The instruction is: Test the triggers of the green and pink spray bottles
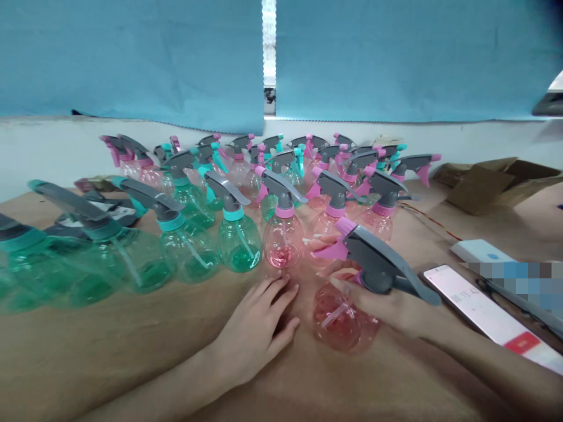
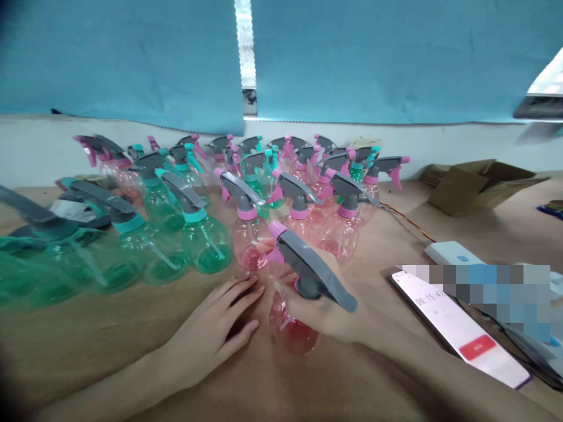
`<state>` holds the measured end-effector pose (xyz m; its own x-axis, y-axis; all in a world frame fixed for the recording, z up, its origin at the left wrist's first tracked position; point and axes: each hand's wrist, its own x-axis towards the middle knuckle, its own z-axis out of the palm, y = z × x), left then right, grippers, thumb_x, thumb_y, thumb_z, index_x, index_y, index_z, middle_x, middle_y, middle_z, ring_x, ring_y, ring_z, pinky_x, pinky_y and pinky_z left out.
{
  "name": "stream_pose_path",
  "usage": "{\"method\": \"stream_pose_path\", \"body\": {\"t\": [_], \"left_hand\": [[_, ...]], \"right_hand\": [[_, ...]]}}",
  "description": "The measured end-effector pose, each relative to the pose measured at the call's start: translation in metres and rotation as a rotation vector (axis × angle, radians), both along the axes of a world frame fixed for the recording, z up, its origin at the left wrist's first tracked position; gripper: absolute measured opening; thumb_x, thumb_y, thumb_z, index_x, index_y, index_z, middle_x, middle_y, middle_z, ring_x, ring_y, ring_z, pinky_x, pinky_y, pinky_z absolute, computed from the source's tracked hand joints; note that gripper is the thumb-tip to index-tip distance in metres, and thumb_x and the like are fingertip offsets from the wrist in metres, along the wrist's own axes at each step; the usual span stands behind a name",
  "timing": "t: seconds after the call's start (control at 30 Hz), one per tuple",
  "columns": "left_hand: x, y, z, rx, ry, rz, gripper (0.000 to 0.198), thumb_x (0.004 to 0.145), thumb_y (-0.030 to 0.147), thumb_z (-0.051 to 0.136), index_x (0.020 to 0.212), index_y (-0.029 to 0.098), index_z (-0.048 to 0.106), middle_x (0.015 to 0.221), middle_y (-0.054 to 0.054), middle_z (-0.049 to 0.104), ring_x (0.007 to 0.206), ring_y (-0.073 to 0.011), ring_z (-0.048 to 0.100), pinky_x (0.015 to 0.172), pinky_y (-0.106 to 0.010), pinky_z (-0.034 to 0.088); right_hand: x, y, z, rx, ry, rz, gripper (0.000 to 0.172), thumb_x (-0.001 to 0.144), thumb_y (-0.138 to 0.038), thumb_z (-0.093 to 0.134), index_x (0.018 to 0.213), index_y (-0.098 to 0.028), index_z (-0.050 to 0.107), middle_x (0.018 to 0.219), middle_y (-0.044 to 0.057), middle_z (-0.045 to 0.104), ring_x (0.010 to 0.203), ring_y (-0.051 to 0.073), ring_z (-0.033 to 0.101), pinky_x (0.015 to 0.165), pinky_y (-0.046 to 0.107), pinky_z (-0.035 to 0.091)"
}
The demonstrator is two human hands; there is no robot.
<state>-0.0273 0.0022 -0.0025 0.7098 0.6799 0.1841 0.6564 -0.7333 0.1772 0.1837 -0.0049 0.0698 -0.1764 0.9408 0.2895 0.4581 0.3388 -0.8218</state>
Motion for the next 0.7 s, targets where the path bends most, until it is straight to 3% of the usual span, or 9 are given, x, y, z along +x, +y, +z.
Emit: {"method": "stream_pose_path", "body": {"t": [0.1,0.3,0.53,0.7], "left_hand": [[0.001,0.000,0.000,0.000,-0.003,-0.001,0.044,0.094,0.034,0.049,0.134,0.016,0.047,0.140,-0.011,0.048,0.130,-0.0273,0.042,0.106,-0.047,0.035],[0.001,0.000,0.000,-0.004,-0.006,-0.008,0.044,0.094,0.034,0.048,0.134,0.015,0.047,0.139,-0.012,0.049,0.130,-0.0271,0.042,0.106,-0.047,0.035],[0.001,-0.001,-0.001,-0.009,0.004,-0.003,0.046,0.094,0.034,0.049,0.134,0.013,0.047,0.140,-0.013,0.048,0.130,-0.0275,0.041,0.106,-0.048,0.035],[0.002,-0.001,0.000,-0.015,0.011,0.005,0.046,0.093,0.033,0.050,0.134,0.012,0.047,0.140,-0.013,0.048,0.130,-0.0281,0.042,0.106,-0.049,0.036]], "right_hand": [[0.001,0.000,0.002,0.001,0.026,0.018,0.014,0.073,-0.034,0.054,0.062,-0.024,0.052,0.065,0.002,0.064,0.060,0.018,0.064,0.065,0.036,0.057],[0.005,-0.002,0.006,-0.034,-0.004,0.031,0.014,0.071,-0.034,0.056,0.062,-0.023,0.055,0.067,0.003,0.066,0.065,0.019,0.067,0.066,0.034,0.058],[0.011,-0.004,-0.011,-0.083,0.010,0.021,0.013,0.079,-0.036,0.055,0.071,-0.025,0.056,0.066,0.001,0.066,0.065,0.019,0.066,0.068,0.036,0.057],[0.010,-0.003,-0.004,-0.143,-0.015,0.063,0.020,0.078,-0.038,0.052,0.063,-0.025,0.050,0.069,0.002,0.065,0.068,0.019,0.065,0.072,0.036,0.056]]}}
